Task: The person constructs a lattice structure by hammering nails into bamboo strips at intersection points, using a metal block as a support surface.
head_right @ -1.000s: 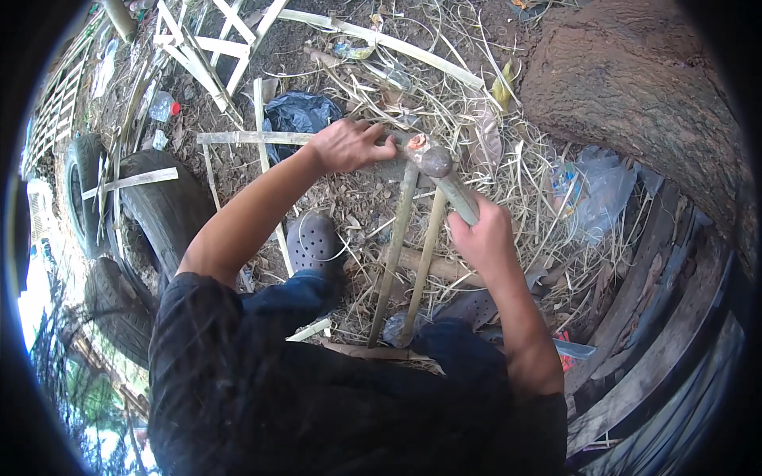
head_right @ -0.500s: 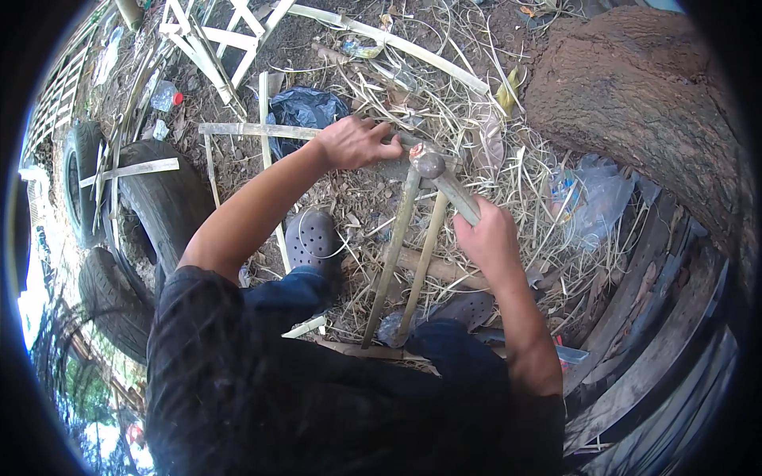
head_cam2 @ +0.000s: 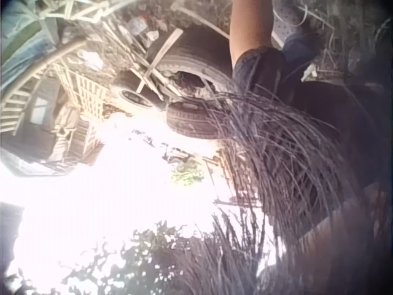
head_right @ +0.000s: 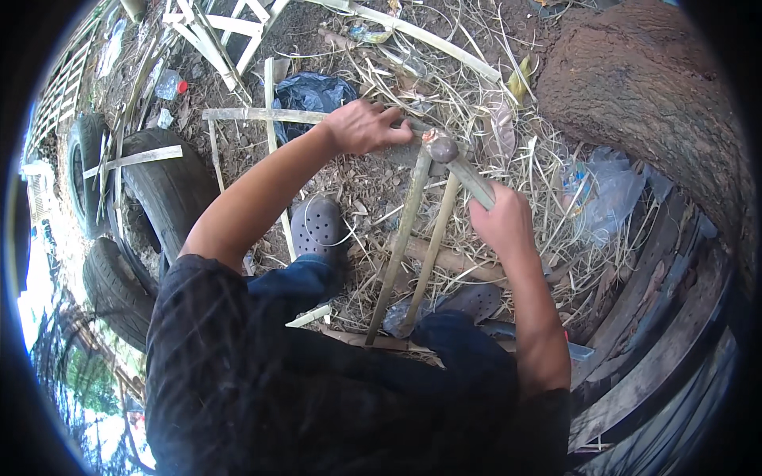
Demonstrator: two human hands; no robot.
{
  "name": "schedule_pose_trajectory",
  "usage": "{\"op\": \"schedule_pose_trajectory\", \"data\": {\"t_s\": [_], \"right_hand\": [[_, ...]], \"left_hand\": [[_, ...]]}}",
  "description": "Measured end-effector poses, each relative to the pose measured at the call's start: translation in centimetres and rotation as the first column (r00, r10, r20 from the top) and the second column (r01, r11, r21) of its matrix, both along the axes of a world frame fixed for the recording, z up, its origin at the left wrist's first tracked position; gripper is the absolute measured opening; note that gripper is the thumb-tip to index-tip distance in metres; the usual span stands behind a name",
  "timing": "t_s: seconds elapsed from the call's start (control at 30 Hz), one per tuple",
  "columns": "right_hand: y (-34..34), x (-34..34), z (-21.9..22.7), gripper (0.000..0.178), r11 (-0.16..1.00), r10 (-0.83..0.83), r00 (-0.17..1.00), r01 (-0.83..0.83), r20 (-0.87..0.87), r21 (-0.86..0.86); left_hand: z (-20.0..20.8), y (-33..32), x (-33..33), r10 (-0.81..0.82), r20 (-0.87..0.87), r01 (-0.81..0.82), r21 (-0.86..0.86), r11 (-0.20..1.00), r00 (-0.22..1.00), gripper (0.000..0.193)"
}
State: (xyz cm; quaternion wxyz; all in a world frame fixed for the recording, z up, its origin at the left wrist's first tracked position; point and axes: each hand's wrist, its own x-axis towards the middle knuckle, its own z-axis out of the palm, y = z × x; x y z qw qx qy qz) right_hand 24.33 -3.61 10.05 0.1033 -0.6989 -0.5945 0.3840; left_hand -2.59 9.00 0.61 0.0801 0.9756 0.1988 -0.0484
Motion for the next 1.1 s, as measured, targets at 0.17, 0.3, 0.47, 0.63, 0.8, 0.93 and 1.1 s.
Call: {"op": "schedule_pose_trajectory", "data": {"t_s": [0.17,0.3,0.47,0.63,0.8,0.93,1.1], "right_hand": [[0.2,0.1,-0.3,0.016,1.000,-0.008,0.998,0.006,-0.055,-0.029],[-0.2,-0.5,-0.5,0.015,0.995,-0.012,0.998,0.018,-0.064,0.102],[0.0,-0.6,-1.5,0.016,0.996,0.040,0.999,-0.042,0.028,0.073],[-1.0,-0.3,-1.0,0.015,0.993,-0.051,0.991,0.063,-0.124,0.100],[-0.3,-0.4,-0.8,0.015,0.996,-0.006,0.999,0.010,-0.052,0.089],[-0.3,-0.2,-1.5,0.017,0.999,-0.007,1.000,0.008,-0.022,0.050],[-1.4,0.1,-1.7,0.018,0.994,-0.036,0.995,0.046,-0.093,0.101]], "left_hand": [[-0.4,-0.1,-0.1,-0.014,0.033,0.013,0.022,1.000,0.999,0.028],[0.2,-0.3,-0.3,-0.035,-0.076,0.032,-0.043,0.999,0.996,0.030],[-0.1,-0.1,-0.2,0.009,0.053,-0.011,0.033,0.999,0.999,0.028],[-0.2,0.0,0.1,-0.004,0.046,0.002,0.036,0.999,0.999,0.026],[0.0,-0.2,-0.3,-0.021,-0.071,0.018,-0.047,0.999,0.997,0.031],[-0.6,-0.4,-0.2,0.004,0.068,-0.005,0.020,1.000,0.998,0.031],[-0.5,-0.5,0.0,0.012,0.036,-0.013,0.023,1.000,0.999,0.031]]}}
